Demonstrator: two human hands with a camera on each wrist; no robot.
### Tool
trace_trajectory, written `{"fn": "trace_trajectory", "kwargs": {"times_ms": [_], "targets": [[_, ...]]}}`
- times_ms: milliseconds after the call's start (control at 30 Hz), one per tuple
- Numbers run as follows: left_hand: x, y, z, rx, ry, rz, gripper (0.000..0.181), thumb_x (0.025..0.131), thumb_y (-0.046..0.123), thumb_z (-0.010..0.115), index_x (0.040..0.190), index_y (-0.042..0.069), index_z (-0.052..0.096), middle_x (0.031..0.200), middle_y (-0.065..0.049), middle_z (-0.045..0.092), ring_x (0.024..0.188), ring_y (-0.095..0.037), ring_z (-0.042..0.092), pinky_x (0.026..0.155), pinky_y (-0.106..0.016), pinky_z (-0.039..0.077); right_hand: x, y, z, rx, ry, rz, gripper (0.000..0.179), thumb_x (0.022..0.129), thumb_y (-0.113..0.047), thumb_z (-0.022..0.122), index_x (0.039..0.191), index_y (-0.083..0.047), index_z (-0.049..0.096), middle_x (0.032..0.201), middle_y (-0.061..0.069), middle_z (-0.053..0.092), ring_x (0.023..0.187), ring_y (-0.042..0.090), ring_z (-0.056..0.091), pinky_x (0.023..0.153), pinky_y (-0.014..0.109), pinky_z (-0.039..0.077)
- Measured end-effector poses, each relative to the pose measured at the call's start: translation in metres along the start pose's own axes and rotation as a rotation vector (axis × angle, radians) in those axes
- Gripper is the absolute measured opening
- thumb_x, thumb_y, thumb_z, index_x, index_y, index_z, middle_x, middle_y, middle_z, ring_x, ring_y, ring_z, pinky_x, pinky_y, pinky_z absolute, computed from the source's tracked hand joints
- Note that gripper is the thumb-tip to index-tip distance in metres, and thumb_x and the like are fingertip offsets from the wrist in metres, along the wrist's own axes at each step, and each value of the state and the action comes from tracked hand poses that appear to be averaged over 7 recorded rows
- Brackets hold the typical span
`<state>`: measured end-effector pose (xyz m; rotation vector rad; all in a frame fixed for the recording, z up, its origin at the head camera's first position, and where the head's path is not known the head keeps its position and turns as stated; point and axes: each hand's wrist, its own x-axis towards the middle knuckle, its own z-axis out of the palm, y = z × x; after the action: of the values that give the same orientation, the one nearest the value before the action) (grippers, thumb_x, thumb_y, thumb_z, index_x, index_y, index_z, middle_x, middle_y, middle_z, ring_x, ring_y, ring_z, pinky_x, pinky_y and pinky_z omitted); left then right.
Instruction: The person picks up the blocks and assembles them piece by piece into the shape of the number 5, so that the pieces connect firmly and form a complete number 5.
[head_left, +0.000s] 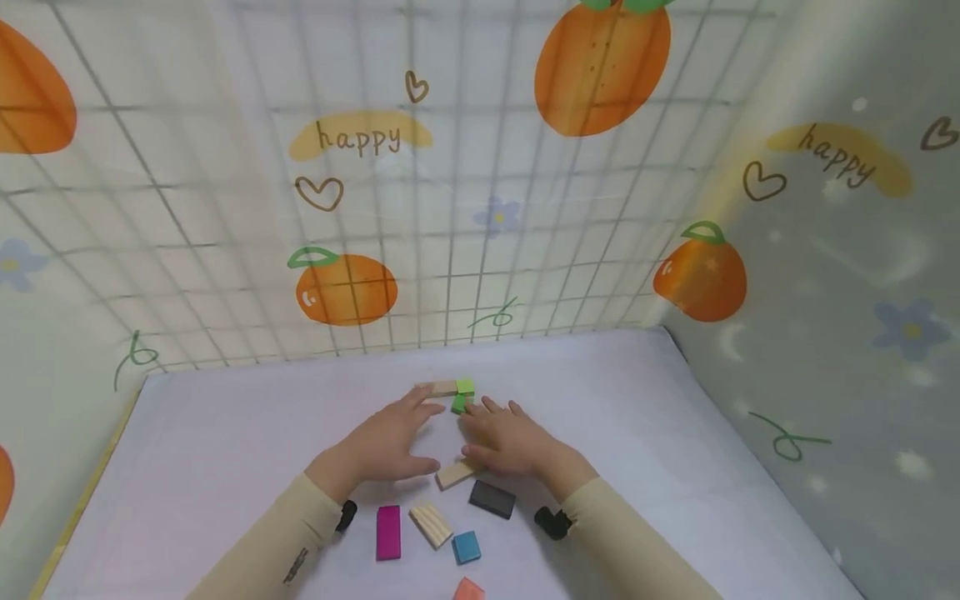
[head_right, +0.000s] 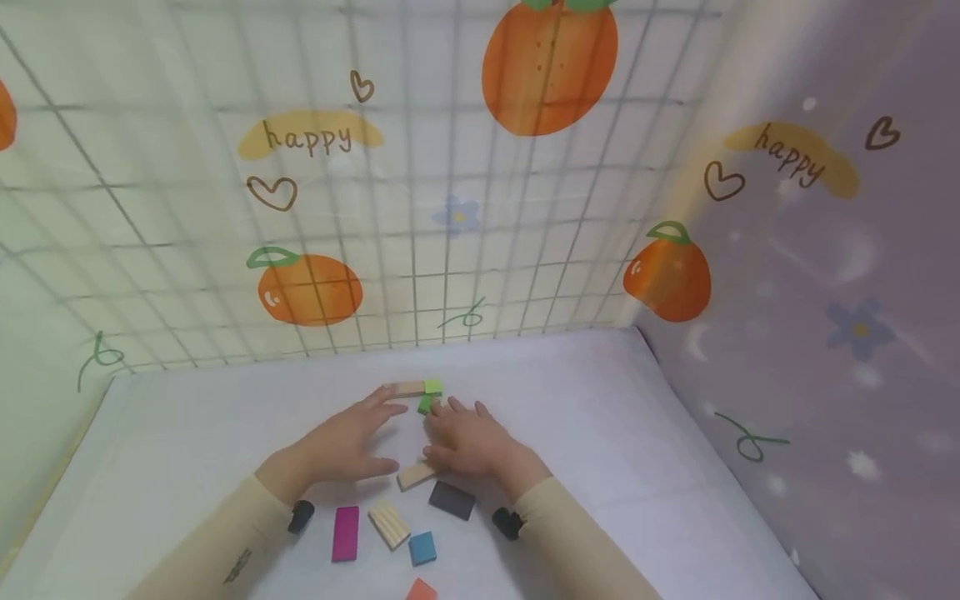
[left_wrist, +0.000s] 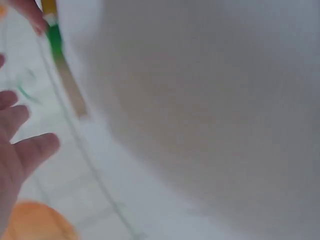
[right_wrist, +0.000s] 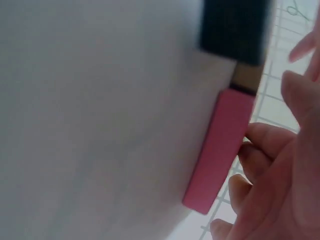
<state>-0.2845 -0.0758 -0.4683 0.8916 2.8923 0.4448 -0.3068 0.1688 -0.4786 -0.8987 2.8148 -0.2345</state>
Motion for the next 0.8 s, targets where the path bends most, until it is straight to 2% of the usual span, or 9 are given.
{"fn": "trace_trajectory", "kwargs": {"times_ms": [133, 233, 300, 433, 533, 633, 700, 800], "targets": [[-0.016, 0.033, 0.010, 0.072, -0.108, 0.143, 0.081, 0.079, 0.070, 0.054, 0.147, 0.030, 0.033, 0.159, 0.002, 0.015, 0.146, -0.020, 0.019, 0.110, -0.054, 0.030, -0.009, -0.001, -0.003, -0.108, 0.040, 0.000, 0.061, 0.094, -0.058, 0.041, 0.144, -0.024, 0.040, 0.153, -0.004, 0.033, 0.145, 0.026, 0.020, 0.112, 0.061, 0.016], [-0.022, 0.052, 0.018, 0.081, -0.176, 0.199, 0.083, 0.079, 0.072, 0.052, 0.147, 0.028, 0.033, 0.159, 0.002, 0.016, 0.146, -0.019, 0.019, 0.108, -0.057, 0.031, -0.014, -0.001, -0.005, -0.151, 0.076, -0.001, 0.058, 0.095, -0.055, 0.041, 0.143, -0.022, 0.043, 0.150, -0.005, 0.038, 0.145, 0.025, 0.022, 0.114, 0.059, 0.016], [-0.024, 0.059, 0.021, 0.087, -0.193, 0.198, 0.082, 0.080, 0.070, 0.054, 0.147, 0.026, 0.034, 0.159, 0.001, 0.015, 0.145, -0.019, 0.020, 0.108, -0.057, 0.031, -0.014, -0.001, -0.005, -0.174, 0.096, -0.010, 0.057, 0.095, -0.052, 0.042, 0.143, -0.022, 0.043, 0.150, -0.006, 0.038, 0.144, 0.023, 0.023, 0.115, 0.056, 0.017], [-0.025, 0.060, 0.024, 0.142, -0.171, 0.157, 0.084, 0.079, 0.069, 0.056, 0.146, 0.022, 0.035, 0.159, -0.003, 0.017, 0.145, -0.018, 0.020, 0.108, -0.056, 0.031, -0.004, -0.007, -0.002, -0.231, 0.119, -0.071, 0.058, 0.094, -0.038, 0.052, 0.147, -0.021, 0.035, 0.154, -0.005, 0.031, 0.145, 0.023, 0.023, 0.113, 0.056, 0.022], [-0.027, 0.061, 0.025, 0.176, -0.177, 0.127, 0.087, 0.078, 0.070, 0.056, 0.146, 0.019, 0.036, 0.158, -0.004, 0.020, 0.145, -0.018, 0.022, 0.109, -0.055, 0.032, 0.007, -0.013, -0.003, -0.273, 0.116, -0.118, 0.072, 0.085, -0.025, 0.065, 0.148, -0.019, 0.031, 0.156, -0.001, 0.028, 0.144, 0.025, 0.023, 0.111, 0.057, 0.026], [-0.030, 0.064, 0.025, 0.182, -0.210, 0.114, 0.088, 0.077, 0.071, 0.056, 0.145, 0.018, 0.038, 0.157, -0.004, 0.024, 0.143, -0.018, 0.026, 0.108, -0.055, 0.033, 0.012, -0.016, -0.004, -0.297, 0.075, -0.107, 0.090, 0.074, -0.018, 0.077, 0.149, -0.018, 0.028, 0.156, -0.001, 0.027, 0.144, 0.027, 0.025, 0.109, 0.058, 0.028], [-0.033, 0.066, 0.026, 0.190, -0.222, 0.112, 0.088, 0.077, 0.071, 0.057, 0.144, 0.017, 0.040, 0.156, -0.003, 0.026, 0.142, -0.018, 0.029, 0.107, -0.055, 0.034, 0.011, -0.015, -0.006, -0.307, 0.054, -0.072, 0.085, 0.076, -0.017, 0.075, 0.148, -0.019, 0.031, 0.155, -0.001, 0.029, 0.143, 0.027, 0.028, 0.110, 0.058, 0.028], [-0.036, 0.066, 0.025, 0.207, -0.216, 0.086, 0.088, 0.076, 0.071, 0.058, 0.143, 0.017, 0.042, 0.155, -0.003, 0.030, 0.141, -0.018, 0.032, 0.107, -0.055, 0.033, 0.004, -0.008, -0.007, -0.293, 0.057, 0.003, 0.063, 0.088, -0.023, 0.062, 0.146, -0.020, 0.037, 0.152, -0.003, 0.036, 0.141, 0.026, 0.032, 0.111, 0.057, 0.026]]}}
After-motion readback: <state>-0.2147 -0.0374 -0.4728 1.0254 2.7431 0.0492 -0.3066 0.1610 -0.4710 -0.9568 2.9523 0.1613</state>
